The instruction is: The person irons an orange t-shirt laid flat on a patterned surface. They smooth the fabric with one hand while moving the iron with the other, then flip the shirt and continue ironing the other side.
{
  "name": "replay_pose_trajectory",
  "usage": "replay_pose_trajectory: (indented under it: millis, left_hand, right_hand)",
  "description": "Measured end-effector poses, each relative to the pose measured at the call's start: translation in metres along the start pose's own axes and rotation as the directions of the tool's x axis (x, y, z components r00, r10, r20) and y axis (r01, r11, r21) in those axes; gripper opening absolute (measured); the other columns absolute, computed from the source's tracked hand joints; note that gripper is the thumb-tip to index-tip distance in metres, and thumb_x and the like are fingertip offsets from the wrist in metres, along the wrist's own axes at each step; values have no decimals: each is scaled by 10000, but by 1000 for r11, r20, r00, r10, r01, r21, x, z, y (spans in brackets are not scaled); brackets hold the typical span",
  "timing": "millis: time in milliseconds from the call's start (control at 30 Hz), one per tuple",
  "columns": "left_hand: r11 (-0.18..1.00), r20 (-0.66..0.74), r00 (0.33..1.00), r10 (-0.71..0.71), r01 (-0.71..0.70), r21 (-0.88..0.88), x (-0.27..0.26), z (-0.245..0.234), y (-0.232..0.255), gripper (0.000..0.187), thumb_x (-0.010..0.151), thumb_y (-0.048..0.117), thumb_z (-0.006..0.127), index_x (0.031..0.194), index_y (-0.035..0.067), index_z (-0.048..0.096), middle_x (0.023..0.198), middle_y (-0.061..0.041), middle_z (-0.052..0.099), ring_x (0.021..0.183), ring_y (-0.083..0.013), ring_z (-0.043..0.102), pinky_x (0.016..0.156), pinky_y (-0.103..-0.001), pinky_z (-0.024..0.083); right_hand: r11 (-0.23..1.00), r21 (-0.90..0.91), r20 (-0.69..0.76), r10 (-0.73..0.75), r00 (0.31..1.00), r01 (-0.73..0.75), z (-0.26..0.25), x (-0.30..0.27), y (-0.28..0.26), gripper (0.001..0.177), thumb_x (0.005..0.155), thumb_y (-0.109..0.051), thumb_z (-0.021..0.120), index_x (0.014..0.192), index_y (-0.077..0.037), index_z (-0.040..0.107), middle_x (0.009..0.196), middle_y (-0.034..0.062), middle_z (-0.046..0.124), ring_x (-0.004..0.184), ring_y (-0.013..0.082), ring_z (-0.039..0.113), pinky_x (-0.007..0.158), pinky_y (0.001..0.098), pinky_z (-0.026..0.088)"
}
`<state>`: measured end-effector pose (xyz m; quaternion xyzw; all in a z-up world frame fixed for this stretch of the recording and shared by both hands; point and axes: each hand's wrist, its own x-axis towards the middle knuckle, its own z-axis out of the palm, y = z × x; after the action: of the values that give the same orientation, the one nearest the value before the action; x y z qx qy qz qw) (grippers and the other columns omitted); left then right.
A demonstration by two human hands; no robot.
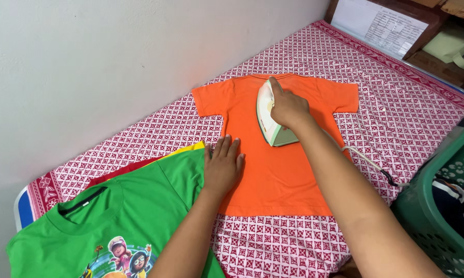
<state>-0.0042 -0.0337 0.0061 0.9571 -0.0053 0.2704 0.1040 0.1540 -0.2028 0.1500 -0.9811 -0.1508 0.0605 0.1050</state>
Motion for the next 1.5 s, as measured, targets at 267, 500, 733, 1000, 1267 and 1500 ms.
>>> replay_pose_trajectory:
  millis: [267,500,733,1000,1267,1500]
  left_hand:
    - [1000,8,1000,-7,7,-8,0,0,-1,482,999,366,525,1407,116,585,1501,-129,532,1428,-286,452,1166,-614,269]
    - [999,-2,999,-33,33,-17,-1,1,0,471,1000,349,515,1402,115,590,1500,-139,530,1427,-310,447,1170,-611,268]
    - [995,-2,997,-77,77,-63,2,1,0,472,1019,319,491,1426,91,561,1502,-142,533,1426,-311,444,1180,-595,252]
    - [993,-8,996,-89,88,-82,2,-3,0,460,1018,296,493,1421,84,555,1501,-141,528,1439,-309,430,1183,-585,258]
    - [994,-10,996,-86,85,-76,3,-2,0,458,1019,289,503,1422,76,549,1498,-144,526,1436,-309,427,1179,-584,261]
    - [994,-28,996,-82,80,-74,3,-1,-1,457,1019,280,504,1423,75,555,1487,-142,541,1430,-307,437,1183,-582,268]
  right_hand:
    - [999,-30,37,-13,999,14,7,-45,2,928,866,-94,530,1659,-230,66,1302,222,605,965,328,726,932,507,537]
    - [993,-80,49,-89,995,92,19,-131,-3,959,832,-125,562,1650,-137,61,1114,291,651,939,447,697,884,554,542]
    - [989,-57,13,-135,991,135,17,-131,-11,954,816,-108,559,1639,-95,77,1031,274,666,897,441,697,852,557,546]
    - [998,-39,-5,-51,999,50,20,-33,-25,919,863,-105,510,1666,-130,66,1113,242,697,968,391,717,893,535,539]
    - [998,-32,-68,-49,996,47,20,13,-31,931,843,-78,526,1664,-164,97,1228,225,650,956,343,730,845,501,567]
    - [998,-55,22,-43,999,44,17,-30,-30,961,853,-88,529,1674,-173,37,1196,236,669,975,370,719,884,518,543]
